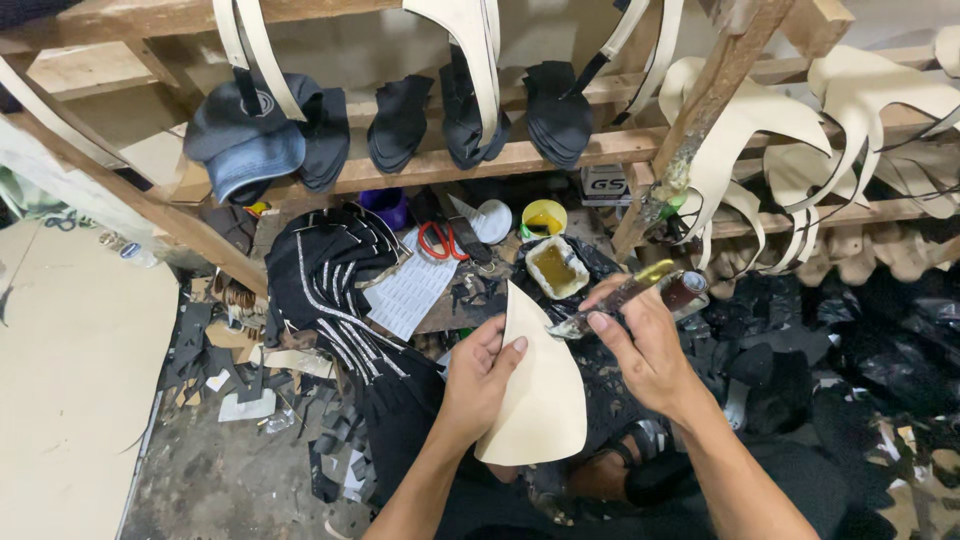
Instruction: The person repeatedly picks up beige shoe upper pieces, applies a yellowish adhesive to the edges with a brush, and places them on a wooden rack to dry. The process is repeated for several pieces throughout the clip.
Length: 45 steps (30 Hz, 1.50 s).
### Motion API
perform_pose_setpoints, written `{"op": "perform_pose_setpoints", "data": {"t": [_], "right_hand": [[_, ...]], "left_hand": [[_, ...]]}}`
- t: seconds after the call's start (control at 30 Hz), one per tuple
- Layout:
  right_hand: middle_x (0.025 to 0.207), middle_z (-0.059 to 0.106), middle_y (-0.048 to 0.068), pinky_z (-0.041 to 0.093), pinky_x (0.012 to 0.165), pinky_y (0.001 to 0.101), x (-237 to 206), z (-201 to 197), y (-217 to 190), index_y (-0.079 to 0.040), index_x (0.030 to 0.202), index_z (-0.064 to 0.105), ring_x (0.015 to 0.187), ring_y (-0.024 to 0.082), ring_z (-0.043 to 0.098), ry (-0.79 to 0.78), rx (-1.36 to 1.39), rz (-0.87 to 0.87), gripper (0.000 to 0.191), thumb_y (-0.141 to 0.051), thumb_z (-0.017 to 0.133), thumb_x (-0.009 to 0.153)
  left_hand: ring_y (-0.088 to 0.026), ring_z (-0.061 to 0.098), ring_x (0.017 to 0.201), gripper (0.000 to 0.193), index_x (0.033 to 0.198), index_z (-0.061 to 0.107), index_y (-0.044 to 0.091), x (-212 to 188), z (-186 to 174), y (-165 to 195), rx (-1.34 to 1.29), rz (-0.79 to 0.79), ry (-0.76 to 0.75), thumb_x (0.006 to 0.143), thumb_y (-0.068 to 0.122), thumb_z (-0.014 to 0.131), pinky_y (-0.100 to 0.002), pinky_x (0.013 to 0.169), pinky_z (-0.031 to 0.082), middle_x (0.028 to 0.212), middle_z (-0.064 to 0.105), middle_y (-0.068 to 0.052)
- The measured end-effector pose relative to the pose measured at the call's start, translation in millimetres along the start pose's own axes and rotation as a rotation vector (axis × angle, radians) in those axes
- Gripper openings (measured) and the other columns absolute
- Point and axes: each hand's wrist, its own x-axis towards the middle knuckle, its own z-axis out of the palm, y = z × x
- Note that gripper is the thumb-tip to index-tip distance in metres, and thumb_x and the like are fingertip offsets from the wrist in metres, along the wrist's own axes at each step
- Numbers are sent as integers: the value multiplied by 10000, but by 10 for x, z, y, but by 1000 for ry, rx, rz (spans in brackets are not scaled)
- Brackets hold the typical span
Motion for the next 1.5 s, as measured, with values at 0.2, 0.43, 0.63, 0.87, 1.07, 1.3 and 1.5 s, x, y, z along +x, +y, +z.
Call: {"op": "perform_pose_setpoints", "data": {"t": [0.2, 0.43, 0.63, 0.87, 1.07, 1.3, 1.5], "right_hand": [[1012, 644, 101, 454, 932, 396, -158, -37, 78, -32, 1010, 659, 1011, 277, 590, -92, 76, 56, 195, -202, 568, 988], [1136, 599, 72, 541, 909, 333, -369, 199, 7, -20, 1170, 625, 978, 178, 632, 498, 513, 141, 171, -153, 606, 1064], [1264, 542, 79, 552, 998, 339, -341, 521, -151, -22, 1253, 572, 1069, 188, 635, 866, 546, 20, 196, -157, 589, 1113], [1207, 607, 97, 515, 1011, 306, -240, 98, -283, -14, 1180, 628, 1081, 190, 626, 515, 371, -79, 142, -130, 603, 1102], [1077, 640, 99, 504, 966, 345, -148, -185, -222, -23, 1074, 676, 1067, 245, 630, 162, 123, -121, 135, -75, 670, 951], [1101, 654, 115, 467, 1010, 406, -78, -232, -258, -44, 1070, 672, 1103, 297, 620, 100, 54, -130, 139, -87, 644, 942], [1068, 660, 121, 444, 987, 431, -40, -244, -241, -59, 1045, 668, 1085, 318, 609, 31, -28, -172, 163, -56, 658, 882]], "left_hand": [[-121, 705, 849, 284, 1283, 599, -54, 18, -104, -23, 42, 58, 112, 1024, 58, 569, -266, 758, 575, 1027, 749, -115], [-131, 695, 975, 292, 1304, 536, -29, 87, -72, 27, 33, 290, 335, 1024, 52, 540, -268, 862, 556, 1112, 736, -113], [-172, 702, 1031, 435, 1346, 540, -43, -95, 180, 7, -68, -44, -18, 941, 37, 678, -309, 919, 552, 1171, 734, -145], [-170, 705, 1014, 492, 1353, 521, -29, -276, -35, 165, 30, -304, -102, 907, 82, 697, -321, 868, 582, 1166, 724, -117], [-176, 695, 992, 475, 1348, 511, -36, -277, -42, 204, -128, -272, -101, 905, 35, 667, -331, 853, 582, 1154, 701, -116], [-176, 706, 1006, 458, 1335, 513, -32, -307, -55, 242, -141, -293, -123, 906, 21, 663, -323, 869, 592, 1165, 705, -117], [-216, 712, 994, 429, 1323, 543, -71, -301, -134, 272, -164, -208, -40, 914, 6, 646, -357, 851, 594, 1158, 715, -159]]}}
